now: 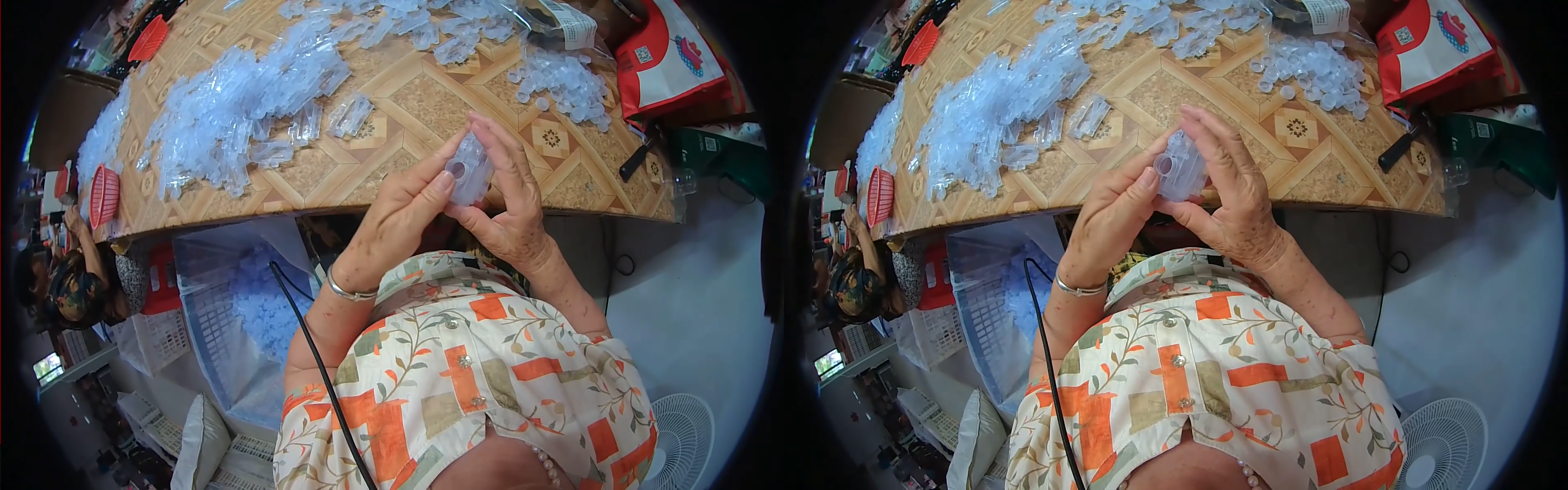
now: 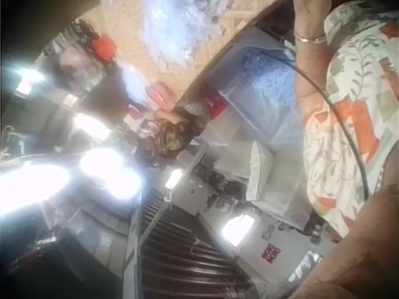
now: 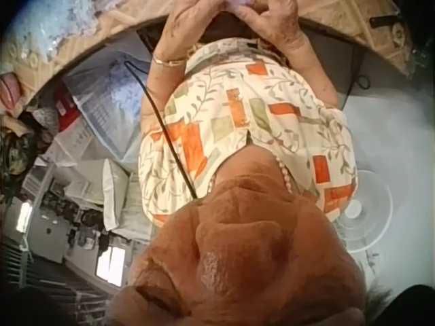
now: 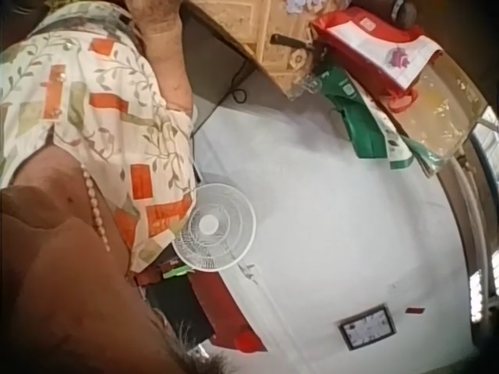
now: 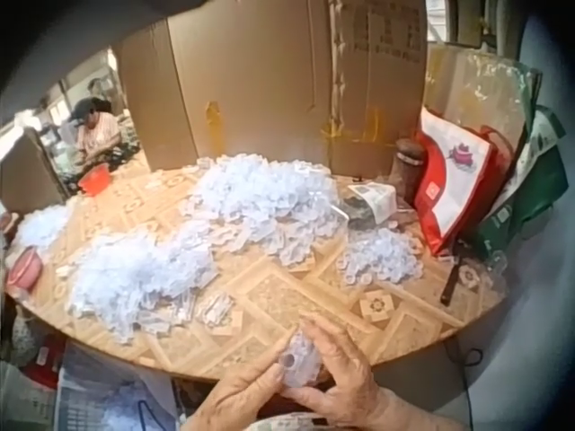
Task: The person picks up plastic pieces from the table and fits and presses them together by hand to assemble small plastic housings.
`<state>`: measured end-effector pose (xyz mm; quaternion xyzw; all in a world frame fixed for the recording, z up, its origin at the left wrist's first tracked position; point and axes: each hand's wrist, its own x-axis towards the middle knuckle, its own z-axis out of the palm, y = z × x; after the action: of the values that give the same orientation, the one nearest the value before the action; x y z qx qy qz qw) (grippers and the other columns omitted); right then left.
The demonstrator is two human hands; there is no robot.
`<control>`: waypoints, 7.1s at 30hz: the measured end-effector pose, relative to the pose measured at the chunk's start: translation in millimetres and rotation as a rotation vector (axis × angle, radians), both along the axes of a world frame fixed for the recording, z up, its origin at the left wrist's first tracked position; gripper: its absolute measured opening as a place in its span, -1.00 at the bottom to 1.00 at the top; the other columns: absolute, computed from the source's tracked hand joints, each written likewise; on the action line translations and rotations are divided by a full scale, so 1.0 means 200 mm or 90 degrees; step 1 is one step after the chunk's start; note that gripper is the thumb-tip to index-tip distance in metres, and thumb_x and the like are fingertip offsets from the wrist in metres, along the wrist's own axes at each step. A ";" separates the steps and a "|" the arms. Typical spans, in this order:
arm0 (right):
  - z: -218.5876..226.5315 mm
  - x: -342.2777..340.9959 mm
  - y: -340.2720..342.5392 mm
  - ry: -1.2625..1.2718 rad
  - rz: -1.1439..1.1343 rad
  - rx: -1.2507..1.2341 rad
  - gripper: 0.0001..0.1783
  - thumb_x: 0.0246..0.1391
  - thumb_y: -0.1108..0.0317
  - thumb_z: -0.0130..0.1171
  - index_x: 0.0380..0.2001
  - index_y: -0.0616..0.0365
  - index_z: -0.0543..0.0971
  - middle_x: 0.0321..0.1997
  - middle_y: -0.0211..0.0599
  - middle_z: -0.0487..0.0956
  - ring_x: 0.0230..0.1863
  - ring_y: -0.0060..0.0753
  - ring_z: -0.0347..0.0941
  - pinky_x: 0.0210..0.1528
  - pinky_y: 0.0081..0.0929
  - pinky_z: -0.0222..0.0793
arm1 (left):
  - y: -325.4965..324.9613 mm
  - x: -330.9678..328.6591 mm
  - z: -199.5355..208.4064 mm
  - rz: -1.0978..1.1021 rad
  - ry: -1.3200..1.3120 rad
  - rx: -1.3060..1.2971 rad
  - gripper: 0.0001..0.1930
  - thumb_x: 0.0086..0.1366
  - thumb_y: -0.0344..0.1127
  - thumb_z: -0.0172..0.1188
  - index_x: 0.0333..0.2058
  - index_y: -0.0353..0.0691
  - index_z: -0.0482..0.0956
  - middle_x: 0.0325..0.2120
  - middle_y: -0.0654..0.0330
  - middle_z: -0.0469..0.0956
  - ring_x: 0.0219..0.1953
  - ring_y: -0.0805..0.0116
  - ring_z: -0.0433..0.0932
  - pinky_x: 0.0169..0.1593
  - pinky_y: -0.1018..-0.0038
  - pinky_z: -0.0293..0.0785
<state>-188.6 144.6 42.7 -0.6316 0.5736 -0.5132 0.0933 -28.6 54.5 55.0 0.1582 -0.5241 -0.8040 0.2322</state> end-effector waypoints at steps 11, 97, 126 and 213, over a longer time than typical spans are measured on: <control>0.04 -0.03 0.00 0.008 0.046 0.047 -0.01 -0.14 0.25 0.53 0.36 0.24 0.30 0.39 0.02 0.33 0.38 0.04 0.30 0.37 -0.19 0.27 | -0.01 0.00 -0.02 0.018 0.004 0.071 -0.48 0.51 -0.29 0.06 0.38 -0.26 0.28 0.07 0.23 0.56 0.02 0.56 0.48 0.10 0.57 0.43; -0.01 -0.30 -0.02 0.047 -0.141 0.049 -0.57 0.23 0.22 0.25 0.06 0.24 0.52 0.13 -0.07 0.51 0.14 -0.12 0.48 0.18 -0.23 0.42 | 0.03 0.00 -0.16 0.230 -0.023 -0.143 -0.66 0.35 -0.48 0.27 0.06 -0.37 0.44 -0.05 0.13 0.57 -0.06 0.37 0.61 -0.09 0.41 0.69; 0.11 -0.13 0.04 -0.028 0.044 0.007 -0.64 0.02 0.61 0.29 -0.06 0.19 0.63 -0.09 -0.19 0.60 -0.12 -0.28 0.58 -0.10 -0.44 0.51 | 0.03 -0.05 -0.21 0.248 -0.126 -0.382 -0.57 0.16 -0.47 0.42 0.03 -0.26 0.60 -0.28 0.17 0.67 -0.34 0.54 0.61 -0.33 0.58 0.53; 0.22 0.30 0.18 0.136 0.055 -0.136 -0.64 -0.18 0.48 0.49 -0.23 0.08 0.67 -0.13 -0.33 0.60 -0.07 -0.22 0.49 -0.03 -0.32 0.43 | 0.27 0.38 0.07 0.234 -0.023 -0.532 -0.53 0.36 -0.32 0.30 0.17 -0.35 0.44 -0.01 0.06 0.55 0.00 0.37 0.55 0.05 0.46 0.53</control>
<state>-128.5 179.9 87.4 -0.7131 0.4945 -0.4967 -0.0142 48.2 108.2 68.9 0.1550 -0.7707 -0.4663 0.4056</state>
